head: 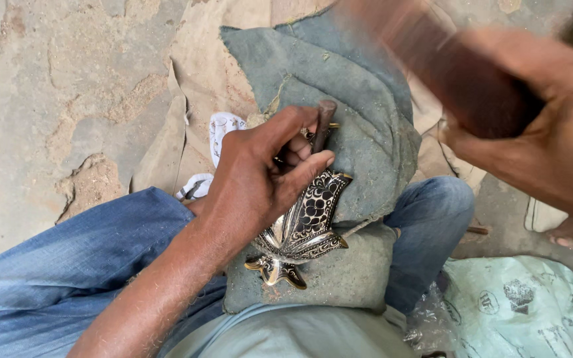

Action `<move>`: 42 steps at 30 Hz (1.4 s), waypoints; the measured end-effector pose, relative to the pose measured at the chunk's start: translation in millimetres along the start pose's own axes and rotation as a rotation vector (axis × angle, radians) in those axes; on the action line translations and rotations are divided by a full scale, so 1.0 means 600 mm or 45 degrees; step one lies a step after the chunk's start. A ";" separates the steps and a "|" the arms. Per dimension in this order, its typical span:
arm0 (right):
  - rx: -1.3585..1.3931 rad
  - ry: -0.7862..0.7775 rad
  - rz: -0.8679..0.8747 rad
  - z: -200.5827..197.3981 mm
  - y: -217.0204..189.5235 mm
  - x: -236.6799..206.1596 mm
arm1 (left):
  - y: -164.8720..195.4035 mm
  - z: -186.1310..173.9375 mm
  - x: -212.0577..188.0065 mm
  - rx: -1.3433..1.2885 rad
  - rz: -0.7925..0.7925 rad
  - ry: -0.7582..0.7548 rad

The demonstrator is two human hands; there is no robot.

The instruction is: The person sits on the floor and uses a hammer and chisel to shape and emboss a decorative metal object. They repeatedly reposition the chisel and strike it to refine the surface details.

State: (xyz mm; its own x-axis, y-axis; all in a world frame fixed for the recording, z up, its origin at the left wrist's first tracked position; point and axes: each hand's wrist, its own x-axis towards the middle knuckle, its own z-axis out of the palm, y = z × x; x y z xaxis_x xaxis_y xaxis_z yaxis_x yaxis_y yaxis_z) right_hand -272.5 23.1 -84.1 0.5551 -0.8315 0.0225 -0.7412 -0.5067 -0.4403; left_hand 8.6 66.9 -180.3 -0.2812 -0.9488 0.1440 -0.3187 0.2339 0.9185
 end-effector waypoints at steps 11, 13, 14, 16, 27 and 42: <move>-0.064 -0.068 0.107 -0.006 -0.038 0.018 | 0.002 -0.002 -0.004 -0.051 0.066 -0.025; -0.039 0.014 0.204 -0.002 -0.034 0.014 | 0.003 -0.005 -0.005 -0.068 0.071 -0.015; -0.039 -0.005 0.398 0.004 -0.031 0.012 | 0.003 -0.005 -0.006 -0.061 0.048 -0.017; -0.031 -0.035 0.399 0.006 -0.026 0.008 | 0.003 -0.005 -0.007 -0.028 0.062 -0.009; -0.093 -0.049 0.024 0.002 -0.032 0.019 | -0.010 -0.002 -0.004 0.003 0.178 0.020; -0.052 0.034 0.159 -0.010 -0.081 0.030 | 0.004 -0.011 -0.007 0.006 0.149 0.008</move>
State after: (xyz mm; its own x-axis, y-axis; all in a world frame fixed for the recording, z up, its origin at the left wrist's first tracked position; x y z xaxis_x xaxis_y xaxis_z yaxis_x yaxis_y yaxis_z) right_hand -228.6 31.3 -57.1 0.4479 -0.8941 -0.0062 -0.8188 -0.4074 -0.4045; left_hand 14.8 70.4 -176.1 -0.3109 -0.9163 0.2524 -0.2886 0.3440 0.8935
